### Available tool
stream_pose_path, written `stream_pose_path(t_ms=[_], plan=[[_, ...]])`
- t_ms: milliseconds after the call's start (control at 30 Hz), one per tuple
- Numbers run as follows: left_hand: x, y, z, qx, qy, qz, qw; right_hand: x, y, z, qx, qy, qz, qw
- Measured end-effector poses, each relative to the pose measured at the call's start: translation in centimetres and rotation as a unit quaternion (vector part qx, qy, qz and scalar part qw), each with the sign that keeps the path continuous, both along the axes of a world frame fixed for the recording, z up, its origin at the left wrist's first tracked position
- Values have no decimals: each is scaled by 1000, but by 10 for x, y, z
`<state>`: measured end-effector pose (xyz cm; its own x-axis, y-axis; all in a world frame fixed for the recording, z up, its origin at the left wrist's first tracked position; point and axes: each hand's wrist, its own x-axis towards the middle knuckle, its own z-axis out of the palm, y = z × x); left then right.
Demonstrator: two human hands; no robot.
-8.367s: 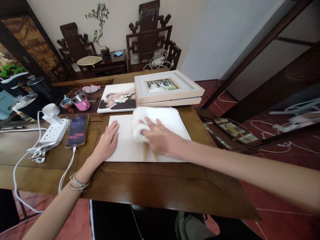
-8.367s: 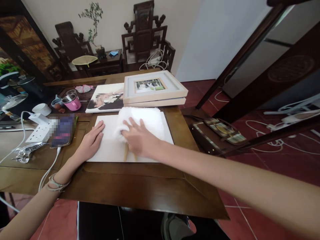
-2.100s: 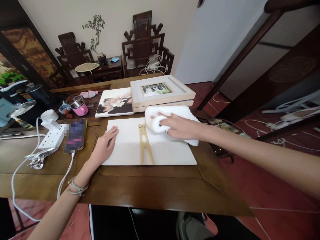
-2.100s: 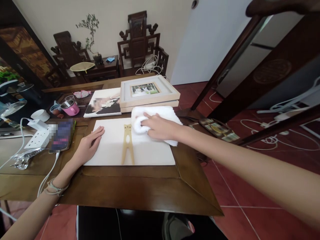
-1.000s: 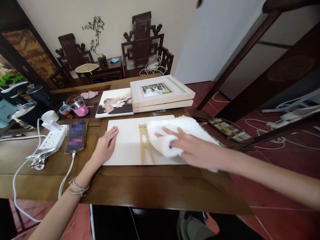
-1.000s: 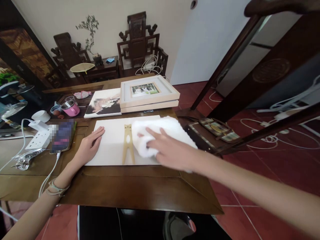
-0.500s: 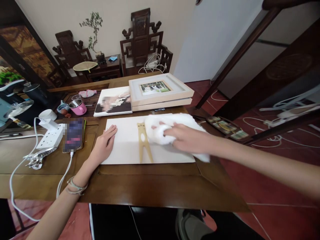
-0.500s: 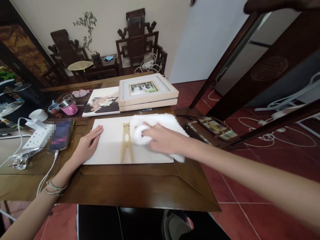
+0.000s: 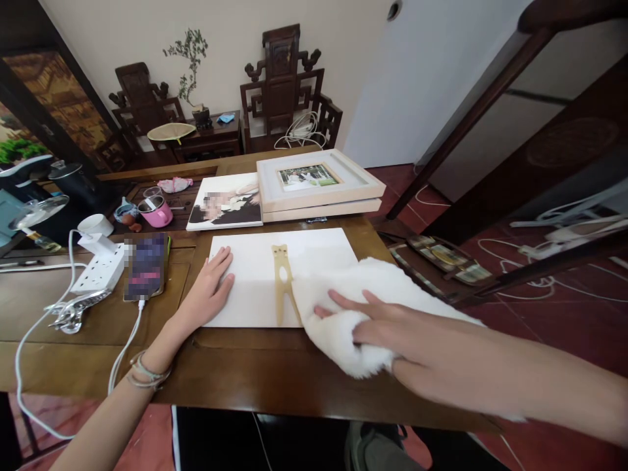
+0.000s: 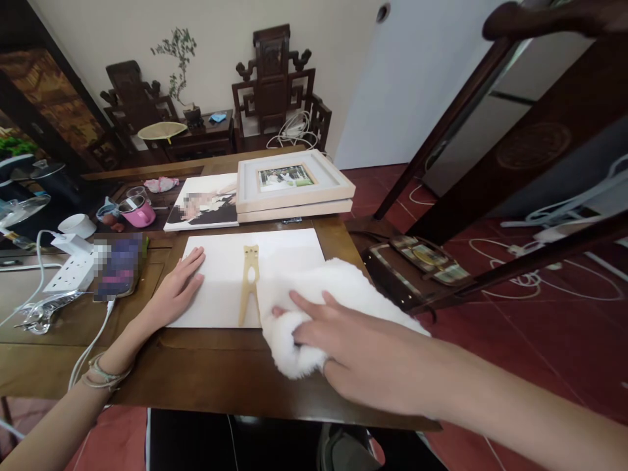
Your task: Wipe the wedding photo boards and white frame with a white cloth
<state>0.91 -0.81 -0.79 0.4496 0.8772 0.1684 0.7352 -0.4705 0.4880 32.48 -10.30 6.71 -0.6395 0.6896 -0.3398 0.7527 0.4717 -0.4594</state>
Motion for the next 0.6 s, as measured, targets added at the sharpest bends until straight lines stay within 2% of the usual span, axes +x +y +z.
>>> stream_pose_path(t_ms=[67, 133, 267, 333, 400, 500, 600], plan=[[0, 1, -2, 0, 13, 0, 1000, 5, -4, 2, -15, 0, -12, 1000], [0, 1, -4, 7, 19, 4, 1000, 5, 7, 0, 5, -1, -57, 998], [-1, 2, -5, 15, 19, 6, 1000, -10, 56, -15, 123, 15, -138, 983], [-1, 2, -4, 15, 19, 3, 1000, -25, 80, -20, 160, 41, -138, 976], [-1, 2, -4, 14, 19, 2, 1000, -41, 91, -22, 167, 64, -120, 976], [-2, 3, -4, 13, 17, 3, 1000, -63, 79, -21, 142, 45, -75, 986], [-1, 3, -6, 15, 11, 2, 1000, -76, 36, -15, 91, 3, -18, 996]])
